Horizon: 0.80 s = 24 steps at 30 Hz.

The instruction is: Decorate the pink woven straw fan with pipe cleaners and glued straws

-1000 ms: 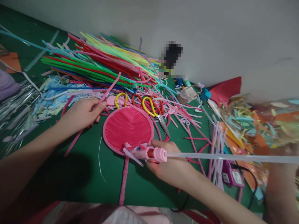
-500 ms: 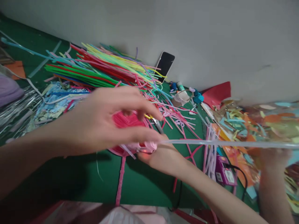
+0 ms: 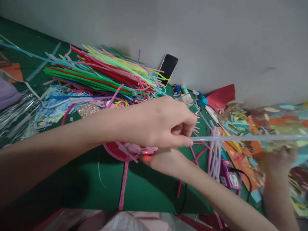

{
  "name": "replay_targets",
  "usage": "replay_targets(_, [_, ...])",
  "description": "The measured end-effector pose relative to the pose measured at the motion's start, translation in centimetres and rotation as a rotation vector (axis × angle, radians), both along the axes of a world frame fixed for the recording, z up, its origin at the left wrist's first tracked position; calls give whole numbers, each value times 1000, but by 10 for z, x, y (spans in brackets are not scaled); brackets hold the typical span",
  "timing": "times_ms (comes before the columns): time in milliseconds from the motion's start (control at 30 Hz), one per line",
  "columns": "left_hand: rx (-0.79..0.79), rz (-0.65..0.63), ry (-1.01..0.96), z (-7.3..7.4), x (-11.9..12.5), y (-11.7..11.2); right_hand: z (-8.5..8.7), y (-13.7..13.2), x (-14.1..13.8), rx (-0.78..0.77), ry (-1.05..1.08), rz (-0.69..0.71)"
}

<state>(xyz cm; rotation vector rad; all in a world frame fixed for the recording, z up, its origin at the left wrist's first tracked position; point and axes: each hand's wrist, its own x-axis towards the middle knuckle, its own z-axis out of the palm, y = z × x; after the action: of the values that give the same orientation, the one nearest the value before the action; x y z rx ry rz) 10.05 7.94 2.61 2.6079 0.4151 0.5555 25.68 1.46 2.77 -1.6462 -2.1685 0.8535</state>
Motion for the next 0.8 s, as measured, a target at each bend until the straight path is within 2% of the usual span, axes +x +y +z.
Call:
replay_targets(167, [-50,77,-104,-10,-17,2,-56,-1,-39,-27,-24,38])
replay_targets(267, [-81,101,-169,-16,-30,7,-73,7,-54,-12,-40,20])
replay_targets(400, [-151,147,-189,-20,-44,13,-73,20,-66,8,-51,-21])
replay_targets(533, [-186,204,-232,-21,-52,16,-69,26,-74,-4,-37,14])
replay_targets(800, [-230,215,-236,-20,-59,21,-69,32,-83,21,-21,24])
